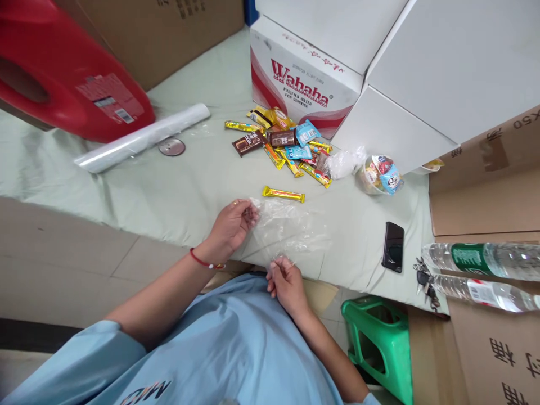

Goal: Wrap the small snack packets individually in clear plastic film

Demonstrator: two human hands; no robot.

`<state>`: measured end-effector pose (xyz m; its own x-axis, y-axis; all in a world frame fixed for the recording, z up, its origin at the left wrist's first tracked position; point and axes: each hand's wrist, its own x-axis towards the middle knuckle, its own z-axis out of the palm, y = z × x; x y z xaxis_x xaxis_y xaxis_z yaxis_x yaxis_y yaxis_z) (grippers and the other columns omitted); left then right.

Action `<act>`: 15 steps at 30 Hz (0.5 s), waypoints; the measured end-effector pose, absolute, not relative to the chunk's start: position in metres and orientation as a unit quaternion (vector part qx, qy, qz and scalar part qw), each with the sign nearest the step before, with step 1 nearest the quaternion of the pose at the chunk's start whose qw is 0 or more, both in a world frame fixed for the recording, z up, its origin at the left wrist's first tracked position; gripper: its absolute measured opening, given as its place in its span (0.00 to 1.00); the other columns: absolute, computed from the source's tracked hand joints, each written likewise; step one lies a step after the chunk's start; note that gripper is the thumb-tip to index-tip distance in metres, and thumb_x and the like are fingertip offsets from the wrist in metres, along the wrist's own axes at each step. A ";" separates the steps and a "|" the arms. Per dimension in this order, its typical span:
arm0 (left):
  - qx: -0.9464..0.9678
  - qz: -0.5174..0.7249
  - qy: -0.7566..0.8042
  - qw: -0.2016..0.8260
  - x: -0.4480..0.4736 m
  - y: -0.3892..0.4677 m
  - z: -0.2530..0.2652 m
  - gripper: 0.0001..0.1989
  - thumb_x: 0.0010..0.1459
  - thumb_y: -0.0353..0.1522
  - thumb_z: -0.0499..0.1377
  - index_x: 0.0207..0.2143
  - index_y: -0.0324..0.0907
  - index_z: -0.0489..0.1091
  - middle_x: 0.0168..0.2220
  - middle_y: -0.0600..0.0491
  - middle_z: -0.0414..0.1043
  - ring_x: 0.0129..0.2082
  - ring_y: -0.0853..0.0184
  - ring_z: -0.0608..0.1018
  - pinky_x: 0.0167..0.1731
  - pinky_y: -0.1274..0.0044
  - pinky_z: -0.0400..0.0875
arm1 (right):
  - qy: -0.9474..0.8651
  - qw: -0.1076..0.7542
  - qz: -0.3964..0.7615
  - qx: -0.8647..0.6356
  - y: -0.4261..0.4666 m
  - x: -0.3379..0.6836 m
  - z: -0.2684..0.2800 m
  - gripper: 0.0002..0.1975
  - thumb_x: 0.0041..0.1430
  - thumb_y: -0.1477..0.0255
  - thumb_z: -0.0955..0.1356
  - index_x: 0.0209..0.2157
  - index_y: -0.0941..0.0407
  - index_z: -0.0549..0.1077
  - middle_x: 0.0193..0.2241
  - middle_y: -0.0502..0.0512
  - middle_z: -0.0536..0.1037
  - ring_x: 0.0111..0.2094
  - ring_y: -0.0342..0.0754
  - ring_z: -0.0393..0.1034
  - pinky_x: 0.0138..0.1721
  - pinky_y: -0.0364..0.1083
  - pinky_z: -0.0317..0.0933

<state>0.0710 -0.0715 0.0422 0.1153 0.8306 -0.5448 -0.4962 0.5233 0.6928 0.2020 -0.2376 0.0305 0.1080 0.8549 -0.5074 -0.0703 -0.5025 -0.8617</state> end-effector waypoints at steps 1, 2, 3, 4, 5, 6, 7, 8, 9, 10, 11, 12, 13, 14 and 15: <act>0.187 0.466 0.502 0.704 0.066 -0.069 0.041 0.10 0.52 0.35 0.64 0.29 0.44 0.64 0.25 0.59 0.68 0.25 0.72 0.71 0.24 0.79 0.61 | -0.311 0.389 0.592 -0.634 -0.238 0.202 0.030 0.25 0.61 0.45 0.70 0.31 0.54 0.69 0.21 0.45 0.72 0.15 0.37 0.59 0.15 0.38 0.55; 0.209 0.476 0.527 0.673 0.061 -0.066 0.039 0.10 0.53 0.35 0.64 0.29 0.44 0.64 0.25 0.59 0.67 0.25 0.72 0.70 0.25 0.79 0.61 | -0.308 0.393 0.590 -0.634 -0.238 0.203 0.030 0.25 0.61 0.45 0.70 0.31 0.54 0.69 0.22 0.45 0.72 0.16 0.37 0.60 0.15 0.38 0.55; 0.242 0.483 0.557 0.631 0.056 -0.064 0.037 0.10 0.54 0.35 0.64 0.29 0.44 0.64 0.26 0.59 0.67 0.26 0.72 0.69 0.26 0.79 0.61 | -0.302 0.402 0.586 -0.635 -0.238 0.203 0.030 0.25 0.60 0.45 0.71 0.31 0.54 0.69 0.23 0.46 0.73 0.16 0.38 0.61 0.15 0.38 0.55; 0.285 0.485 0.587 0.582 0.050 -0.062 0.036 0.09 0.55 0.34 0.64 0.29 0.43 0.65 0.26 0.59 0.66 0.26 0.71 0.68 0.27 0.78 0.61 | -0.293 0.413 0.583 -0.635 -0.237 0.204 0.031 0.25 0.59 0.45 0.71 0.32 0.54 0.69 0.24 0.46 0.74 0.17 0.38 0.62 0.15 0.38 0.55; 0.332 0.480 0.612 0.534 0.044 -0.060 0.035 0.09 0.55 0.34 0.65 0.29 0.43 0.66 0.25 0.59 0.66 0.26 0.71 0.67 0.27 0.78 0.60 | -0.283 0.422 0.583 -0.634 -0.235 0.204 0.031 0.25 0.59 0.45 0.72 0.32 0.54 0.69 0.25 0.46 0.74 0.17 0.38 0.63 0.14 0.38 0.55; 0.374 0.471 0.630 0.492 0.039 -0.058 0.035 0.08 0.55 0.33 0.66 0.29 0.43 0.68 0.25 0.60 0.64 0.26 0.71 0.65 0.27 0.78 0.59 | -0.273 0.428 0.584 -0.633 -0.233 0.203 0.031 0.25 0.58 0.46 0.72 0.32 0.54 0.69 0.25 0.47 0.74 0.17 0.38 0.63 0.14 0.38 0.54; 0.399 0.460 0.638 0.472 0.034 -0.055 0.035 0.08 0.56 0.32 0.66 0.30 0.43 0.69 0.24 0.60 0.63 0.25 0.72 0.64 0.27 0.78 0.58 | -0.263 0.433 0.586 -0.632 -0.231 0.203 0.032 0.25 0.57 0.46 0.73 0.32 0.54 0.69 0.25 0.47 0.74 0.17 0.38 0.63 0.14 0.38 0.53; 0.403 0.450 0.639 0.476 0.030 -0.053 0.036 0.07 0.56 0.31 0.67 0.30 0.43 0.69 0.23 0.61 0.62 0.24 0.72 0.63 0.26 0.78 0.56 | -0.255 0.435 0.589 -0.631 -0.230 0.202 0.033 0.24 0.57 0.47 0.73 0.32 0.54 0.69 0.24 0.46 0.74 0.17 0.38 0.63 0.13 0.38 0.53; 0.392 0.439 0.638 0.497 0.027 -0.050 0.038 0.07 0.58 0.30 0.66 0.31 0.43 0.69 0.22 0.62 0.60 0.22 0.73 0.61 0.24 0.78 0.55 | -0.249 0.437 0.591 -0.631 -0.228 0.201 0.033 0.24 0.56 0.48 0.74 0.33 0.54 0.69 0.24 0.46 0.74 0.17 0.38 0.62 0.13 0.38 0.52; 0.364 0.428 0.634 0.532 0.024 -0.048 0.040 0.06 0.59 0.29 0.64 0.32 0.43 0.68 0.21 0.62 0.59 0.20 0.73 0.60 0.23 0.78 0.53 | -0.246 0.438 0.592 -0.630 -0.227 0.199 0.033 0.23 0.55 0.48 0.74 0.33 0.54 0.69 0.24 0.45 0.73 0.17 0.38 0.62 0.13 0.38 0.52; 0.324 0.420 0.627 0.571 0.023 -0.045 0.042 0.06 0.60 0.27 0.62 0.33 0.43 0.66 0.20 0.62 0.58 0.19 0.74 0.61 0.22 0.79 0.53 | -0.247 0.437 0.592 -0.630 -0.226 0.197 0.033 0.23 0.55 0.49 0.74 0.33 0.54 0.69 0.24 0.45 0.73 0.17 0.38 0.62 0.13 0.38 0.52; 0.283 0.415 0.613 0.610 0.022 -0.042 0.044 0.07 0.60 0.26 0.60 0.33 0.43 0.64 0.21 0.62 0.60 0.19 0.74 0.64 0.21 0.80 0.56 | -0.251 0.435 0.591 -0.631 -0.226 0.196 0.033 0.22 0.54 0.50 0.75 0.33 0.54 0.69 0.23 0.45 0.73 0.17 0.38 0.61 0.13 0.38 0.52; 0.243 0.415 0.596 0.643 0.022 -0.040 0.045 0.08 0.59 0.24 0.60 0.34 0.43 0.63 0.22 0.61 0.63 0.21 0.73 0.69 0.22 0.80 0.61 | -0.257 0.431 0.588 -0.635 -0.225 0.194 0.033 0.21 0.54 0.51 0.75 0.33 0.54 0.69 0.23 0.44 0.73 0.16 0.38 0.61 0.13 0.38 0.52; 0.206 0.423 0.577 0.668 0.022 -0.039 0.047 0.10 0.58 0.23 0.60 0.35 0.44 0.62 0.24 0.59 0.67 0.25 0.70 0.75 0.25 0.80 0.67 | -0.262 0.426 0.583 -0.640 -0.225 0.192 0.032 0.20 0.54 0.52 0.75 0.33 0.53 0.69 0.23 0.44 0.72 0.16 0.38 0.61 0.13 0.38 0.52; 0.172 0.436 0.554 0.688 0.023 -0.038 0.048 0.12 0.56 0.23 0.61 0.36 0.44 0.61 0.27 0.57 0.70 0.30 0.68 0.80 0.30 0.78 0.73 | -0.268 0.422 0.576 -0.647 -0.226 0.190 0.032 0.20 0.54 0.53 0.75 0.33 0.53 0.69 0.23 0.44 0.72 0.16 0.38 0.61 0.13 0.38 0.52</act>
<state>0.0228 -0.0380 0.0481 0.0051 0.7905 -0.6125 -0.4091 0.5605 0.7200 0.1903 -0.2255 0.0317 0.1926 0.8327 -0.5191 -0.1406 -0.5001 -0.8545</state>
